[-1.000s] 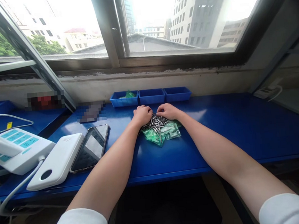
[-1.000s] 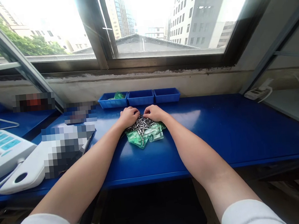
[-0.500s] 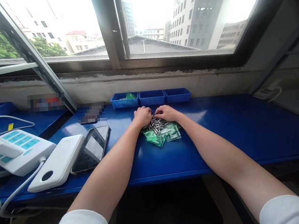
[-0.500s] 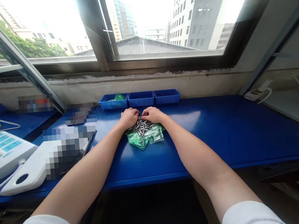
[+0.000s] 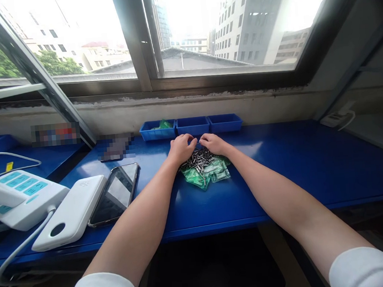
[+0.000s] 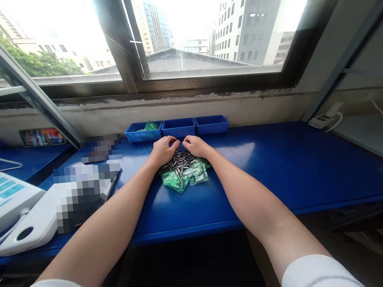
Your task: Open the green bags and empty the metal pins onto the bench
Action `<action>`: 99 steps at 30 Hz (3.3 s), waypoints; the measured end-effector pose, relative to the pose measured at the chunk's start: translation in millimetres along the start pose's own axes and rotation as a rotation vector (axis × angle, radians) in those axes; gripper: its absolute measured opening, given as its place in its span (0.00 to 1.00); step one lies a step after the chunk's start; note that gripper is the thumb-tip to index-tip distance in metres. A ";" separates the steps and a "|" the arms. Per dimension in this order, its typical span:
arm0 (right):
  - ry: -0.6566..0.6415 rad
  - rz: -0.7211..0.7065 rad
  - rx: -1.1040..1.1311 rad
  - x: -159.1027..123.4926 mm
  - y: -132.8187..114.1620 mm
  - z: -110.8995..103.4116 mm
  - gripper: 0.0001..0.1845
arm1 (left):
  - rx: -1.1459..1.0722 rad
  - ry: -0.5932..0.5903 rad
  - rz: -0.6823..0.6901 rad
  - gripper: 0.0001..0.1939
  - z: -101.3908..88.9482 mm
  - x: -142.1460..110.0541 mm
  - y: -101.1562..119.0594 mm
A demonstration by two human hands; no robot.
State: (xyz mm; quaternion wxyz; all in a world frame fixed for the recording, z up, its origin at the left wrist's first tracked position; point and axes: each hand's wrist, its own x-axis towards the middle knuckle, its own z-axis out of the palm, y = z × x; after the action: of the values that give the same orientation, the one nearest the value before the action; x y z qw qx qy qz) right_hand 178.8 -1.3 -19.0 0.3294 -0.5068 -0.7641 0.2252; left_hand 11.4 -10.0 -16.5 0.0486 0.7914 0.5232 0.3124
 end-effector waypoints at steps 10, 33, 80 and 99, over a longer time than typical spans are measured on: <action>0.028 -0.082 0.196 3.7 8.0 -2.0 0.10 | -0.130 0.017 0.219 0.12 -1.2 -3.2 1.3; 0.060 0.005 0.354 0.2 6.6 -11.6 0.11 | -0.179 0.110 0.210 0.10 -0.3 0.1 -2.5; -0.084 -0.199 -0.161 -6.3 -3.1 -7.6 0.11 | 0.078 -0.115 -0.001 0.14 9.8 0.2 -9.6; 0.054 -0.196 0.135 -4.3 -3.0 -3.1 0.13 | 0.065 -0.121 0.023 0.14 6.4 0.8 -7.5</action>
State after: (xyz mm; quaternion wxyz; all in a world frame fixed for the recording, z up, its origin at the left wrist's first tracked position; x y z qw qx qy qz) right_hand 180.4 -6.3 -16.1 0.4037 -0.4123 -0.7839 0.2293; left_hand 9.1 -4.3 -24.3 0.0507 0.8159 0.5202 0.2471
